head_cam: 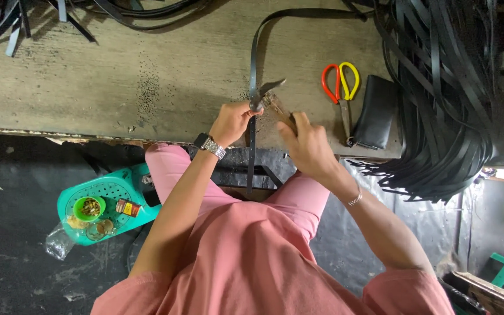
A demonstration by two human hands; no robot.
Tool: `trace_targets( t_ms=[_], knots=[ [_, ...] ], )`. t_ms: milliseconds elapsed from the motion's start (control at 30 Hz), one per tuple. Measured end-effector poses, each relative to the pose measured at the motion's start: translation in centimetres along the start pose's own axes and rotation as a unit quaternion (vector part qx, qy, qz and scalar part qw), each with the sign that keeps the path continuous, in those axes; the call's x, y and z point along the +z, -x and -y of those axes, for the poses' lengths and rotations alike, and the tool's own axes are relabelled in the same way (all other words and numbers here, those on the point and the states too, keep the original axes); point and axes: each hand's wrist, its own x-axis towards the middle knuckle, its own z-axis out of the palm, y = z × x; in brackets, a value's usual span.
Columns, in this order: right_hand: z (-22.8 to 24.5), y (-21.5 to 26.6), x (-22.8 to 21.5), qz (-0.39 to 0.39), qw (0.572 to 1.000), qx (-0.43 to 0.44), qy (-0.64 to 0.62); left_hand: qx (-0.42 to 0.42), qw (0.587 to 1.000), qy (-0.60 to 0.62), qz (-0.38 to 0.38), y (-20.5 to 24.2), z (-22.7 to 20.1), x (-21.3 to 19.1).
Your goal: The person sits cross-legged on the floor and uses a hammer and metal punch to attach metal fasteners to the ends of black leather straps. They repeatedly position the punch, strike it with the hammer, and then move the finished strap aside. The person also briefly checks a smartwatch during the task.
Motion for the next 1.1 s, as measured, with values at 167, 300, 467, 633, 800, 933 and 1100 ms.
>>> trace_targets(
  t_ms=[167, 300, 467, 633, 800, 933, 1100],
  knots=[
    [0.5, 1.6, -2.8, -0.281, 0.941, -0.16, -0.105, 0.017, 1.0, 0.011, -0.006, 0.5, 1.4, 1.0],
    [3.5, 0.6, -2.2, -0.123, 0.861, -0.3, 0.391, 0.014, 1.0, -0.011, 0.009, 0.4, 0.5, 0.5],
    [-1.5, 0.6, -1.0, -0.076, 0.995, -0.004, -0.065, 0.024, 0.998, -0.058, 0.019, 0.2, 1.8, 1.1],
    [-6.8, -2.4, 0.4, -0.213, 0.976, -0.036, -0.022, -0.004, 1.0, 0.0, 0.027, 0.4, -0.5, 0.1],
    [-9.9, -5.7, 4.9, -0.246, 0.897, -0.071, 0.36, 0.003, 0.999, 0.039, 0.0, 0.1, 0.5, 0.3],
    [-8.6, -5.7, 8.9, -0.279, 0.9, -0.183, 0.279, 0.017, 1.0, 0.007, -0.009, 0.2, 1.4, 0.8],
    [-5.4, -5.8, 10.9, -0.168, 0.96, -0.219, 0.044, 0.042, 0.998, -0.021, -0.047, 0.4, 1.8, 1.3]
  ],
)
